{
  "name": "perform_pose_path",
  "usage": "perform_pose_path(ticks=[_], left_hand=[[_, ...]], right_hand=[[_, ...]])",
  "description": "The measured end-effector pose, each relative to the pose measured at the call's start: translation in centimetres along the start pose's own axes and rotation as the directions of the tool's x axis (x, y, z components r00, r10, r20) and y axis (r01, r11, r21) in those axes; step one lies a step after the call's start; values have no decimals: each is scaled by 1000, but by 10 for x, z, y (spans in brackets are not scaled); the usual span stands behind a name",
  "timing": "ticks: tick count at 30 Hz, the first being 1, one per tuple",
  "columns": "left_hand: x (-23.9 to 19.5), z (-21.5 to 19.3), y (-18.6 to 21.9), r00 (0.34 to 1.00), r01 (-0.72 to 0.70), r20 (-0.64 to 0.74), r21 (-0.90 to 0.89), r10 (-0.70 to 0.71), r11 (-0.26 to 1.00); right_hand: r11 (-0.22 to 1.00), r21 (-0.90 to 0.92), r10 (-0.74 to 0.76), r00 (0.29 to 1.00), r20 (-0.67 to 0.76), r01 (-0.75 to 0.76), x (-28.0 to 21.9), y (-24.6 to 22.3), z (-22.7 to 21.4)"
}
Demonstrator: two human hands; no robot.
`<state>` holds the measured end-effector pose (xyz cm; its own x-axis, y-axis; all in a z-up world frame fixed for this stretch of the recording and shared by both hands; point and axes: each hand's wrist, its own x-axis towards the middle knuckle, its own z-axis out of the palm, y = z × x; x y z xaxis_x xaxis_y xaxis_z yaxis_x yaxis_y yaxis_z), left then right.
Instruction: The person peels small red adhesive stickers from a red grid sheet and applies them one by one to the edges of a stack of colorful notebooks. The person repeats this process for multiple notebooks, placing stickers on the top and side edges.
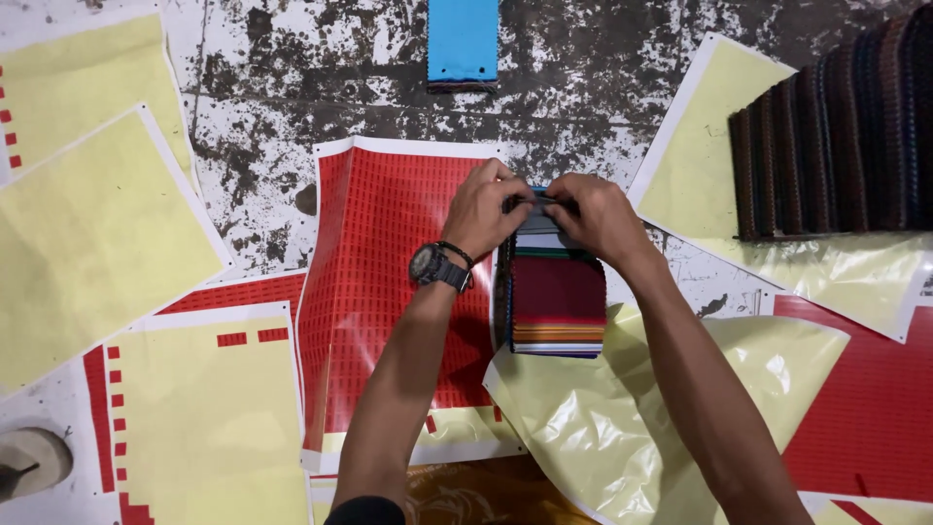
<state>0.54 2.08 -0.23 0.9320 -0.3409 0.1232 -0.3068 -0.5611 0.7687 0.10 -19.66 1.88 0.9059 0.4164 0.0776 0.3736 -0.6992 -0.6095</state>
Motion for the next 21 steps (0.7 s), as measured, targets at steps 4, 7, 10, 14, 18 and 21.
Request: perform_pose_path(ticks=[4, 7, 10, 14, 18, 21], left_hand=[[-2, -2, 2, 997, 75, 3, -74, -75, 994], [0, 1, 3, 963, 192, -79, -463, -256, 865], [3, 4, 13, 931, 266, 50, -770, -360, 581], [12, 14, 30, 945, 239, 46, -773, -323, 588], [17, 27, 31, 979, 143, 11, -747, -203, 649], [17, 29, 37, 981, 131, 5, -762, -196, 634]], right_hand=[[998, -52, -36, 999, 31, 37, -6, 4, -2], [997, 68, -49, 988, 146, 39, -8, -19, -21], [965, 261, -68, 981, 182, 18, -8, -34, -31], [855, 514, -15, 988, 151, -66, -4, -37, -28], [792, 598, 1, 979, 204, -126, -3, -44, -28], [763, 623, 39, 973, 226, -175, -3, -43, -29]])
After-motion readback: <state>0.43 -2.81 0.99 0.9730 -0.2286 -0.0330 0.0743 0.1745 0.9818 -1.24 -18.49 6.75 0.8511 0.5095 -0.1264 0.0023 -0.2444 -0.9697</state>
